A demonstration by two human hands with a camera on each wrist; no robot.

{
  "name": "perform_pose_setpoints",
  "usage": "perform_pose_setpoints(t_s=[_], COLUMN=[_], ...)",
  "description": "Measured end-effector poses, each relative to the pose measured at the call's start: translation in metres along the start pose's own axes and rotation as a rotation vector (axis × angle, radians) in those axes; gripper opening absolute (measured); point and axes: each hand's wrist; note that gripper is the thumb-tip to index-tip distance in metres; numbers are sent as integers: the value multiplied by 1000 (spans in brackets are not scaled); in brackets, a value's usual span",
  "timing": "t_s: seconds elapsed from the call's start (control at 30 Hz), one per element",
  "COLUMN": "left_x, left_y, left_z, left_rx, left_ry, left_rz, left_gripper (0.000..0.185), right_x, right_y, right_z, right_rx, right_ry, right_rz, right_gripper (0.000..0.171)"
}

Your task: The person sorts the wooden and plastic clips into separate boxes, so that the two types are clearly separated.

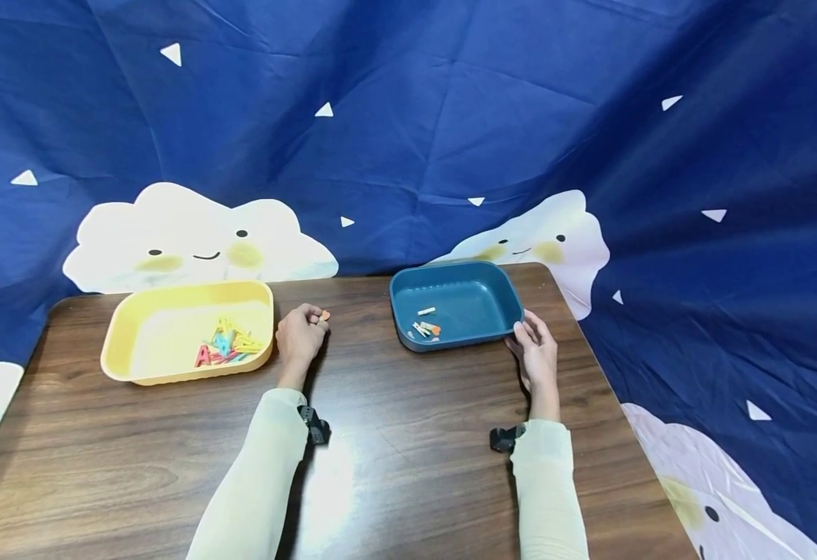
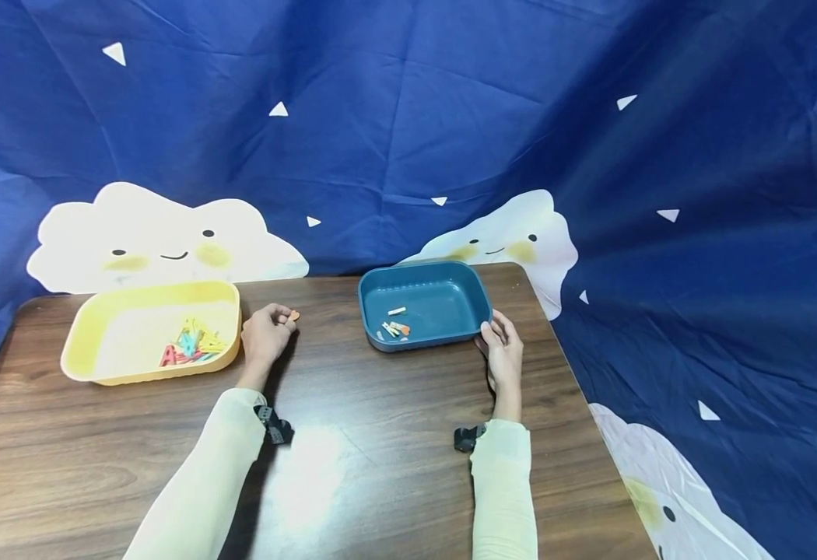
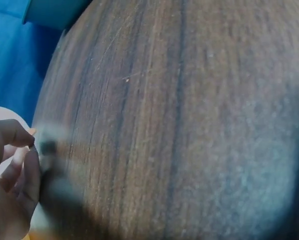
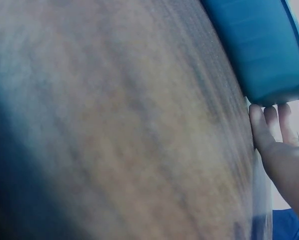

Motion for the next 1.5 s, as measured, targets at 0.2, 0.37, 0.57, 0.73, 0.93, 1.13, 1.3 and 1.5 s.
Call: perform_pose_setpoints(t_s=[0.2, 0.37, 0.57, 0.73, 0.93, 1.13, 1.3, 1.5], left_x=[0, -2, -2, -1, 1, 5, 5, 4], left_y=[-1, -3, -4, -4, -5, -3, 1, 6], left_z=[3, 3, 1, -1, -5, -9, -11, -13], left_rx=[-17, -43, -79, -77, -79, -67, -90, -95], left_ry=[30, 36, 33, 11, -6, -4, 0, -6], left_rz=[-6, -55, -125, -161, -205, -276, -358, -405], left_gripper=[10, 12, 14, 15, 16, 16, 15, 13], right_x=[1, 2, 1, 2, 3, 3, 3, 2], right_y=[0, 0, 0, -1, -2, -2, -2, 0], right_z=[2, 2, 0, -1, -1, -1, 0, 1], right_rx=[0, 2, 2, -5, -7, -8, -9, -4], right_ry=[-10, -12, -11, -3, -7, -15, -10, -4], right_rz=[6, 14, -3, -3, 5, 4, 2, 1], right_gripper=[48, 48, 48, 47, 47, 48, 48, 47])
Point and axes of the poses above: each hand's wrist, its own z-axis towards the middle knuckle, its own y-axis out of the palm, x = y × z, and after that the axes turned 5 degrees about z, right-handed
